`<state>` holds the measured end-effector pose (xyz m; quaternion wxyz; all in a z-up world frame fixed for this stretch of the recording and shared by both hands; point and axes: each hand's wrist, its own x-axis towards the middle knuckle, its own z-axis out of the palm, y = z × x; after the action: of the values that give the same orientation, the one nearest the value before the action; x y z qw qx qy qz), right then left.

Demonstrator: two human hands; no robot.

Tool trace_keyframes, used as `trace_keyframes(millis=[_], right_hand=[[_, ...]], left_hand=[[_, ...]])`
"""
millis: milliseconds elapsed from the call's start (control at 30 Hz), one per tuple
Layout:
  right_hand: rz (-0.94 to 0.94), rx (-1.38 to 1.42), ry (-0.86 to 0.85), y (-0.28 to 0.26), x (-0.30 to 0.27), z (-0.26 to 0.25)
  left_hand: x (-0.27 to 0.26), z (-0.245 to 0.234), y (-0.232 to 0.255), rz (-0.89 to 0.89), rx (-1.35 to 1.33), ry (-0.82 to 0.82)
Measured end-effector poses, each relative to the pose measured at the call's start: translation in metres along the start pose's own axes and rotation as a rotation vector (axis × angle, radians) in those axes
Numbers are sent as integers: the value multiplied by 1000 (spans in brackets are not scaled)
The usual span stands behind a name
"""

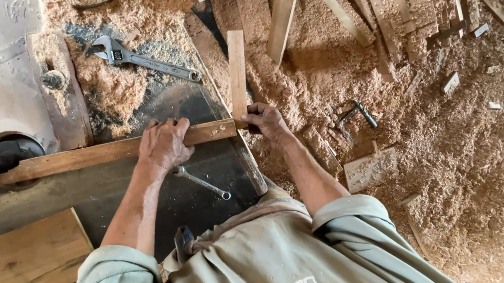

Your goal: Hand-sawing a wooden block and then using a stationary power tool to plane or shape a long wooden board in a workshop environment.

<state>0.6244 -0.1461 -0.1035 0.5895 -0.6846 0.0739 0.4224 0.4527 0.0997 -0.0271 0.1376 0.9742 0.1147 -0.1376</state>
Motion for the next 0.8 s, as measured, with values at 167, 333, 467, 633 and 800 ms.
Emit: trace_keyframes(millis=[167, 333, 467, 633, 800], right_hand=[[1, 26, 11, -9, -10, 3], [-13, 7, 16, -3, -6, 1], [-38, -33, -3, -9, -9, 4], [-53, -39, -4, -15, -14, 5], [-62, -37, -19, -4, -5, 1]], left_hand=[[-1, -2, -2, 15, -12, -55], [3, 21, -11, -14, -56, -107], [5, 22, -13, -17, -54, -131], [4, 17, -12, -17, -57, -149], [5, 15, -12, -9, -63, -134]])
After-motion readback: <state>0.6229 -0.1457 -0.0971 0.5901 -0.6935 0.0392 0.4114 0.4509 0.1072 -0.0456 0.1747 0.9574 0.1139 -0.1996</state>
